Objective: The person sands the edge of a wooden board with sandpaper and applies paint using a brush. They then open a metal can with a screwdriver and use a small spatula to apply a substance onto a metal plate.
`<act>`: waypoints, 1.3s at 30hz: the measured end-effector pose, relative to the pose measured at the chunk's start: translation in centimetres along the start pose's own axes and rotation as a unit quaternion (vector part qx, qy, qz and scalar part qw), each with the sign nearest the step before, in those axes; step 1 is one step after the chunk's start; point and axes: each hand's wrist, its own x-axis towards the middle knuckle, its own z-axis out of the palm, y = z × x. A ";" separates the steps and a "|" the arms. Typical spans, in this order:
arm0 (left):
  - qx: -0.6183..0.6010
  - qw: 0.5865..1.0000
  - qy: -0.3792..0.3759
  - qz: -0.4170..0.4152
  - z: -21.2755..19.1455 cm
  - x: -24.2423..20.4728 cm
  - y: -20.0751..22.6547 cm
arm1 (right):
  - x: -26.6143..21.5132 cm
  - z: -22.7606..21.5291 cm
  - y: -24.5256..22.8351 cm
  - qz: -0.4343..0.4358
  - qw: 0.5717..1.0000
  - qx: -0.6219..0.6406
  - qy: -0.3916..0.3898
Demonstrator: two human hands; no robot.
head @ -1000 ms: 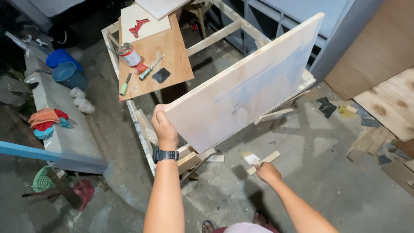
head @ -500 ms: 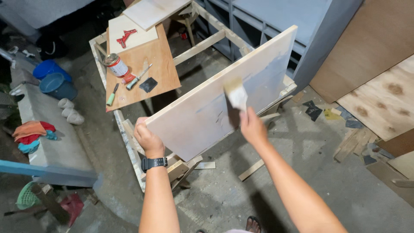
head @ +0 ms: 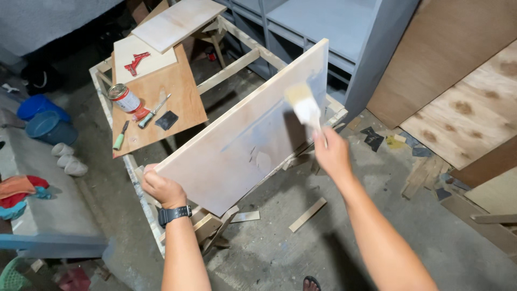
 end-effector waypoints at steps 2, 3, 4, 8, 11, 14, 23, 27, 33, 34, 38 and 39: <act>0.000 1.000 0.006 0.005 0.3 -0.2 -0.2 | 3.0 -1.4 -3.3 -0.076 0.994 0.035 0.065; 0.005 1.000 0.015 0.001 0.4 -0.5 -0.2 | 4.2 -1.6 -4.3 -0.093 0.992 0.052 0.069; 0.012 1.000 0.026 -0.004 0.2 -0.8 -0.2 | 5.3 -1.6 -5.3 -0.110 0.989 0.068 0.070; 0.025 0.999 0.033 -0.012 -0.1 -0.5 1.9 | 3.5 3.1 0.9 -0.035 0.998 -0.048 -0.018; -0.003 0.997 0.048 -0.059 -0.2 0.5 0.6 | -1.1 5.7 9.1 0.108 0.958 -0.144 -0.225; 0.007 0.996 0.057 -0.071 0.1 0.3 -0.3 | -2.9 6.2 13.7 0.256 0.915 -0.204 -0.235; -0.036 0.994 0.065 -0.085 0.7 0.6 -0.4 | 4.0 4.4 7.3 0.102 0.994 0.018 -0.038; -0.041 0.993 0.062 -0.095 0.9 0.4 0.1 | 2.9 5.8 11.6 0.213 0.952 -0.108 -0.189; -0.024 0.989 0.092 -0.112 1.9 0.4 1.7 | -1.1 6.6 11.6 0.137 0.990 0.010 -0.013; -0.025 0.989 0.088 -0.115 2.1 0.5 2.1 | -1.5 6.4 10.4 0.024 0.997 0.043 0.063; -0.029 0.988 0.096 -0.117 2.0 0.7 4.0 | 3.0 3.5 0.2 -0.257 0.961 -0.003 0.104; -0.034 0.989 0.093 -0.113 1.9 0.5 4.2 | 4.4 3.0 -2.6 -0.368 0.925 -0.001 0.097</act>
